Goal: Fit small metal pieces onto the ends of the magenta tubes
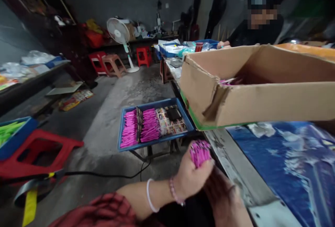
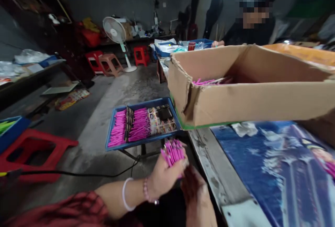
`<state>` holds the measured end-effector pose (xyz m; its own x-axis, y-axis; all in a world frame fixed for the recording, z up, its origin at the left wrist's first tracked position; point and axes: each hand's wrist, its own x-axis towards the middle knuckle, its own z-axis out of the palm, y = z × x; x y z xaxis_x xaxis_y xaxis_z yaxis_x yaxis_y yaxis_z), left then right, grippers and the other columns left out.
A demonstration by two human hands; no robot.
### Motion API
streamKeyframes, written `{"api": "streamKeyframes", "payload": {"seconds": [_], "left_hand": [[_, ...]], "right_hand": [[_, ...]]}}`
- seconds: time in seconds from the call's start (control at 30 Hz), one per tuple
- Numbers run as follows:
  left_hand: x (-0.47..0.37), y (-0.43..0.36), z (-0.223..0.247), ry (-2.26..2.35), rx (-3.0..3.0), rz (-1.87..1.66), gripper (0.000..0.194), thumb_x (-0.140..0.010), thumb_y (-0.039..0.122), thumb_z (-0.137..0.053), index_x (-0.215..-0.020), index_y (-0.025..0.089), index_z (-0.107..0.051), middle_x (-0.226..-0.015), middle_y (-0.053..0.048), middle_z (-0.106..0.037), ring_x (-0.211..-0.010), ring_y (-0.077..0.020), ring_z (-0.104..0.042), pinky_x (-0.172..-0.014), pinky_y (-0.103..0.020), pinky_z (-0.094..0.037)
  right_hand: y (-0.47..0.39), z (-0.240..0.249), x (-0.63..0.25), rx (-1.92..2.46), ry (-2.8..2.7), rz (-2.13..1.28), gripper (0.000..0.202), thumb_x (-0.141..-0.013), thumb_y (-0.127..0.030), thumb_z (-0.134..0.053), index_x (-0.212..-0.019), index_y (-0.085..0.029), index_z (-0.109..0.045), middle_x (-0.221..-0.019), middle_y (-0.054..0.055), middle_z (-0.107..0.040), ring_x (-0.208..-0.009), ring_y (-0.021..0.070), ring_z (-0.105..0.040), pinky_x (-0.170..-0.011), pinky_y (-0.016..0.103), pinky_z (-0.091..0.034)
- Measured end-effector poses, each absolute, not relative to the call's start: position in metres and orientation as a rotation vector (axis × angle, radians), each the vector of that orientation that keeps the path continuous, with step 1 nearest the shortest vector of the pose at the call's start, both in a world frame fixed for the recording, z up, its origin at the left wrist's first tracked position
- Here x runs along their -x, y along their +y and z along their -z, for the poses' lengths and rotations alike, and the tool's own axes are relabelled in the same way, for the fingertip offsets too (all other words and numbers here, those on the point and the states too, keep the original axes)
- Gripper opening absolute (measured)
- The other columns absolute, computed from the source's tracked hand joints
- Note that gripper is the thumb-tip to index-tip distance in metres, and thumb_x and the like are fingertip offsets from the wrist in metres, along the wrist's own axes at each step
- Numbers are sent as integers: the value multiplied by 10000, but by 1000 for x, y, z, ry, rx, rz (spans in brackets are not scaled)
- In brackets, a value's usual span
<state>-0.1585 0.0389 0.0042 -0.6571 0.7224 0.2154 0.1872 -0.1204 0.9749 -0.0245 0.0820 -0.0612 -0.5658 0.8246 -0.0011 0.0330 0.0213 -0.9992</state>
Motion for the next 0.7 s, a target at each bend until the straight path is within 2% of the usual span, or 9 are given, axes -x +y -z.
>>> {"api": "streamKeyframes", "payload": {"seconds": [0.07, 0.13, 0.23, 0.33, 0.47, 0.57, 0.7], "left_hand": [[196, 37, 2, 1906, -921, -1855, 123, -970, 312, -578, -984, 193, -606, -798, -27, -658, -697, -171, -622, -693, -321, -569], [236, 34, 6, 2048, -869, -1844, 126, -995, 302, -576, -1007, 183, -615, -844, -24, -668, -752, -170, -643, -751, -337, -576], [301, 32, 7, 2239, -867, -1726, 222, -991, 331, -633, -1128, 157, -647, -1076, -65, -690, -914, -202, -683, -815, -396, -590], [360, 30, 12, 2372, -902, -1523, 296, -987, 326, -648, -1233, 161, -635, -1212, -92, -674, -1016, -234, -686, -869, -439, -594], [411, 20, 30, 2464, -978, -1212, 324, -986, 323, -652, -1267, 165, -625, -1264, -102, -660, -1063, -250, -681, -894, -460, -592], [426, 7, 51, 2517, -1014, -983, 335, -986, 322, -652, -1282, 169, -619, -1287, -106, -651, -1082, -256, -676, -906, -469, -589], [427, -4, 74, 2577, -1025, -699, 338, -986, 321, -651, -1288, 172, -617, -1296, -107, -647, -1089, -258, -674, -911, -471, -587]], "right_hand": [[78, 65, 37, 882, -1443, -1906, 569, -990, -653, -398, -1229, -241, -709, -1259, 154, -739, -1088, 329, -749, -882, 501, -639], [71, 66, 46, 935, -1281, -2093, 522, -916, -641, -588, -1190, -221, -731, -1282, 152, -728, -1144, 337, -723, -932, 472, -623], [62, 63, 59, 1002, -1274, -2157, 510, -850, -608, -709, -1136, -188, -748, -1276, 162, -728, -1129, 344, -729, -932, 433, -620], [56, 60, 70, 1021, -1402, -2147, 521, -819, -642, -723, -1048, -174, -755, -1201, 163, -758, -1045, 322, -762, -901, 393, -623], [53, 60, 79, 1028, -1612, -2125, 532, -818, -665, -705, -1025, -176, -747, -1149, 151, -772, -973, 284, -775, -908, 353, -608], [55, 64, 88, 957, -1775, -2052, 506, -866, -661, -642, -976, -175, -731, -1063, 136, -781, -932, 267, -774, -868, 337, -611], [70, 71, 120, 844, -2015, -1794, 501, -912, -655, -547, -922, -179, -704, -905, 114, -773, -837, 251, -758, -766, 331, -603]]}}
